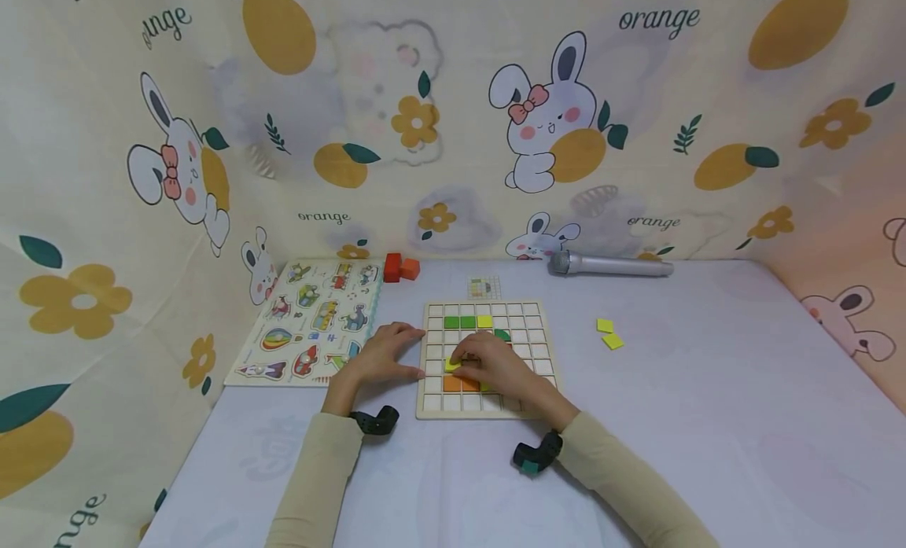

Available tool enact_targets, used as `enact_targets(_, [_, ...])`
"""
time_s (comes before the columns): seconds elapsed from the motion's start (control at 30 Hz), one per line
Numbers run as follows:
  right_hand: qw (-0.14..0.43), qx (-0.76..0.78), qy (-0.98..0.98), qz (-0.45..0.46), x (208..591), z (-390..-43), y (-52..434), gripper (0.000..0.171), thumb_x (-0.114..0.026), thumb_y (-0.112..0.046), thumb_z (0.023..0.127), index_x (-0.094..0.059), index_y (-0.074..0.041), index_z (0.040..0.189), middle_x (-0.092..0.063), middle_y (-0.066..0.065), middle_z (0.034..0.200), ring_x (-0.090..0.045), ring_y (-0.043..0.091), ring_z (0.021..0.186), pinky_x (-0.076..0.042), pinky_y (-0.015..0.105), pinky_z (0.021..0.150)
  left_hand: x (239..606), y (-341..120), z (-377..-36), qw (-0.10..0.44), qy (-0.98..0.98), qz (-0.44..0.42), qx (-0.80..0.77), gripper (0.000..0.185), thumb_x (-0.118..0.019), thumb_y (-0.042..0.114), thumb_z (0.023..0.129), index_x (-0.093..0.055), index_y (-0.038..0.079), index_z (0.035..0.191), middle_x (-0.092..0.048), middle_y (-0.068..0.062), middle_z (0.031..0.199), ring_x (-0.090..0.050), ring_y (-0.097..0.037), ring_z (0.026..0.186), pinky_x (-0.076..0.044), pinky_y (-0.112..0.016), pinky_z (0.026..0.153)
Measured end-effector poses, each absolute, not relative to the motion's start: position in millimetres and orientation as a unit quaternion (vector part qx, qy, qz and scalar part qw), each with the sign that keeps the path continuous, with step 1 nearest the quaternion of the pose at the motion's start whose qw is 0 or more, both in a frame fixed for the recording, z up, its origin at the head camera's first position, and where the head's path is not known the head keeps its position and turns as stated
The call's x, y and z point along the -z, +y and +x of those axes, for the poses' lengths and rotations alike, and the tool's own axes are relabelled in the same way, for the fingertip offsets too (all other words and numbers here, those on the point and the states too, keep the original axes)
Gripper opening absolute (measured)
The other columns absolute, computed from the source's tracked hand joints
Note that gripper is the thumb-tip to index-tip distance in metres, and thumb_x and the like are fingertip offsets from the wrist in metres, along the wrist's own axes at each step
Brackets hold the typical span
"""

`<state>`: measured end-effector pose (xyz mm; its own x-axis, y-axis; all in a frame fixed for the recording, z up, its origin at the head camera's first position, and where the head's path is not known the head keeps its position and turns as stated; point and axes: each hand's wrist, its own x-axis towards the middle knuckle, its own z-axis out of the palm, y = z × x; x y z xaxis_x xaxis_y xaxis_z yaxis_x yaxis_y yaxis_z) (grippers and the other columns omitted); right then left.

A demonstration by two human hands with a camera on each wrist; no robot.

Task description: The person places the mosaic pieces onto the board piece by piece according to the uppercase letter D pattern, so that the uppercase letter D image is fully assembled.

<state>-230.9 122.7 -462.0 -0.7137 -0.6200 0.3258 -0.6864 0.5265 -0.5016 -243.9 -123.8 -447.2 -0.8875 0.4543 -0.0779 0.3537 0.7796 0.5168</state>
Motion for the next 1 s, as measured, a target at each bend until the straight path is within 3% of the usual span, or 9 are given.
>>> enact_targets(0.6, [0.055,-0.319,-0.868,0.377,457,-231,127,0.010,-0.066,-0.016,0.087,-0.072,-0.015,0.095,-0.064,-0.005,0.102,-0.054,0.012,0.101,-0.045,0.034,0.090,446,-124,-244,0.106,0.937,0.212,-0.257,0.074,-0.076,0.043,0.074,-0.047,0.020,0.138,-0.040,-0.006,0.141,-0.031,-0.027,0.132,-0.032,-0.050,0.106])
enact_targets(0.87, [0.060,-0.335,-0.881,0.329,451,-231,151,0.014,-0.067,-0.017,0.087,-0.070,-0.014,0.100,-0.060,-0.007,0.102,-0.052,0.011,0.082,-0.047,0.024,0.067,446,-123,-243,0.104,0.939,0.212,-0.251,0.075,-0.076,0.043,0.073,-0.046,0.021,0.138,-0.039,-0.007,0.142,-0.032,-0.027,0.132,-0.032,-0.050,0.106])
enact_targets(1.0, [0.085,-0.342,-0.876,0.328,449,-234,170,0.015,-0.067,-0.014,0.086,-0.070,-0.009,0.101,-0.061,-0.001,0.103,-0.056,0.017,0.084,-0.051,0.027,0.067,446,-123,-243,0.104,0.939,0.208,-0.252,0.074,-0.077,0.042,0.073,-0.047,0.021,0.138,-0.039,-0.007,0.142,-0.031,-0.027,0.132,-0.031,-0.050,0.107])
